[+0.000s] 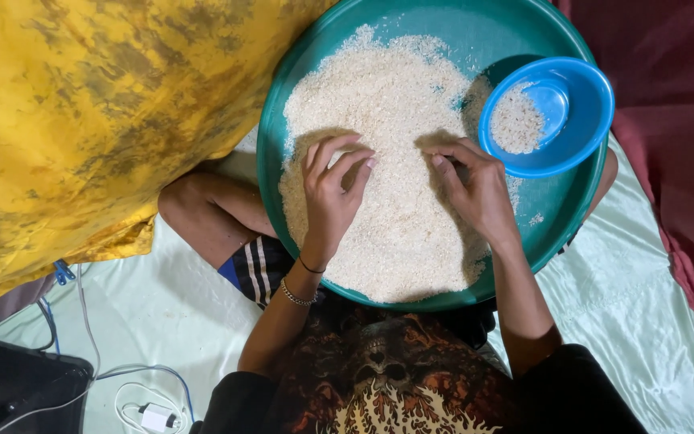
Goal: The person sorts rice by hand, shifting the grains in a large tray to remove impurities, then picking up the clean rice and placing it into a smaller bowl.
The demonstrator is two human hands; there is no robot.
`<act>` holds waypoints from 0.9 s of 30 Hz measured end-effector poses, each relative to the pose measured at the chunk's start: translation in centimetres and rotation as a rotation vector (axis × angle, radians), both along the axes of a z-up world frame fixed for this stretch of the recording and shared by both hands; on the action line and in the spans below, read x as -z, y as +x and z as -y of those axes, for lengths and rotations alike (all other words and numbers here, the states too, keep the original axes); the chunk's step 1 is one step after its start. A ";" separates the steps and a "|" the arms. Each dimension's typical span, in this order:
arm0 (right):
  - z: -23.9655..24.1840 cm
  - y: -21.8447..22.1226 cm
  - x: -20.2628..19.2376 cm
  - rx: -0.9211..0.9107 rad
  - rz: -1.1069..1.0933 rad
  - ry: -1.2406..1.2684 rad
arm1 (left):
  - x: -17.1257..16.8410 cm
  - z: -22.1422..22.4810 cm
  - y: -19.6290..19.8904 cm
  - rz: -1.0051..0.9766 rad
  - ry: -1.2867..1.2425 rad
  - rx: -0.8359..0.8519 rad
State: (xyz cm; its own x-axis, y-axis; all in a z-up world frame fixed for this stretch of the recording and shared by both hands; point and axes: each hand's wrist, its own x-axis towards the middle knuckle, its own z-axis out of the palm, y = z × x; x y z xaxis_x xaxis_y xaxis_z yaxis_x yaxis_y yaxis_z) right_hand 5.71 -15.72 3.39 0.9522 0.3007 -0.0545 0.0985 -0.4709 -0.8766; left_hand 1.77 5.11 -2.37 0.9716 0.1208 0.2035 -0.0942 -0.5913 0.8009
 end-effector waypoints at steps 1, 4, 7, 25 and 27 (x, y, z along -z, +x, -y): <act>0.0 0.1 0.3 0.000 0.000 0.000 | 0.5 0.0 0.0 0.000 0.000 0.000; -0.5 0.8 0.9 -0.001 -0.014 -0.009 | 0.8 0.0 0.2 -0.039 -0.003 -0.035; -1.4 1.8 1.7 0.034 -0.044 0.084 | -0.1 0.4 0.7 -0.102 -0.020 -0.085; -1.8 -4.2 4.0 -0.175 -0.134 0.192 | 4.3 -2.0 -5.2 -0.325 -0.475 0.169; -0.8 -5.6 4.7 -0.384 0.162 -0.093 | 1.6 -2.2 -6.0 -0.147 0.105 0.381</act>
